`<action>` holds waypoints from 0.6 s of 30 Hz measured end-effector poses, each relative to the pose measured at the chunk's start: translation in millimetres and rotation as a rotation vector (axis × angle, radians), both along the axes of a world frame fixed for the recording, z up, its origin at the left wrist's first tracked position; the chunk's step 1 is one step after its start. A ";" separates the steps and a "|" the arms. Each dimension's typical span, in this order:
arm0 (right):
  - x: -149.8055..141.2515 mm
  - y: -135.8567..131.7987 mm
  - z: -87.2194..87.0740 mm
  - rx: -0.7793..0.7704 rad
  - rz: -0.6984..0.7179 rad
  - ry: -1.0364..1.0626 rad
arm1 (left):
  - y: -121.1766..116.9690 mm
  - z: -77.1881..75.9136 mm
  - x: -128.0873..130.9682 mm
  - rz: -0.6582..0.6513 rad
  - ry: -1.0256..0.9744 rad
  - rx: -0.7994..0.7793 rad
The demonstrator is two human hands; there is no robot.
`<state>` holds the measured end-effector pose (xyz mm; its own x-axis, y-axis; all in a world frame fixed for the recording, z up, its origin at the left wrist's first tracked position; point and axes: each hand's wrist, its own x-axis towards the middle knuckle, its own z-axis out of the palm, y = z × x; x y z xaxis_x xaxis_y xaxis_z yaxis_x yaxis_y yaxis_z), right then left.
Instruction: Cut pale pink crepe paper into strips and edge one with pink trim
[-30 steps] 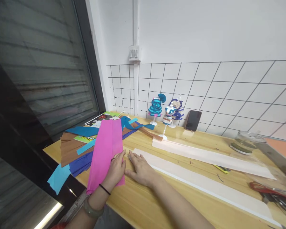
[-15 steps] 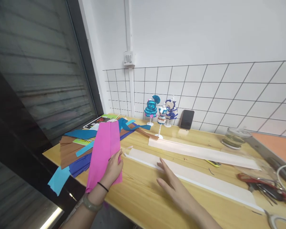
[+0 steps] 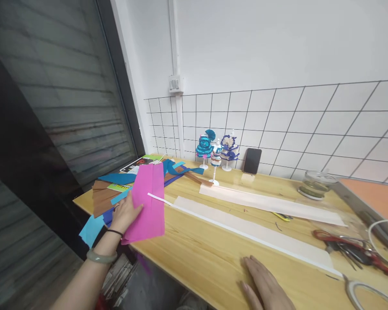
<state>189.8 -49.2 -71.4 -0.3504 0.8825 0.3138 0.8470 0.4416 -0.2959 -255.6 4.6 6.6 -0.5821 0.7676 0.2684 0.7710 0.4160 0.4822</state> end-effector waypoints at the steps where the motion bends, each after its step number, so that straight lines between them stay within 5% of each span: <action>1: -1.3 0.5 1.6 0.004 0.003 -0.010 | -2.2 0.3 -7.8 -0.005 -0.085 -0.011; 6: -2.5 0.9 3.4 0.034 0.031 -0.043 | 2.6 -0.3 -18.4 -0.073 -0.746 0.156; 9: -3.4 -0.4 5.8 0.057 0.052 -0.043 | 11.3 11.8 -14.5 -0.068 -0.929 0.174; 12: -5.0 -1.7 9.5 0.085 0.063 -0.055 | 18.7 41.1 -19.7 -0.084 -1.102 0.200; 18: -7.0 -1.2 12.6 0.109 0.086 -0.037 | 27.5 126.8 -43.6 -0.208 -1.317 0.349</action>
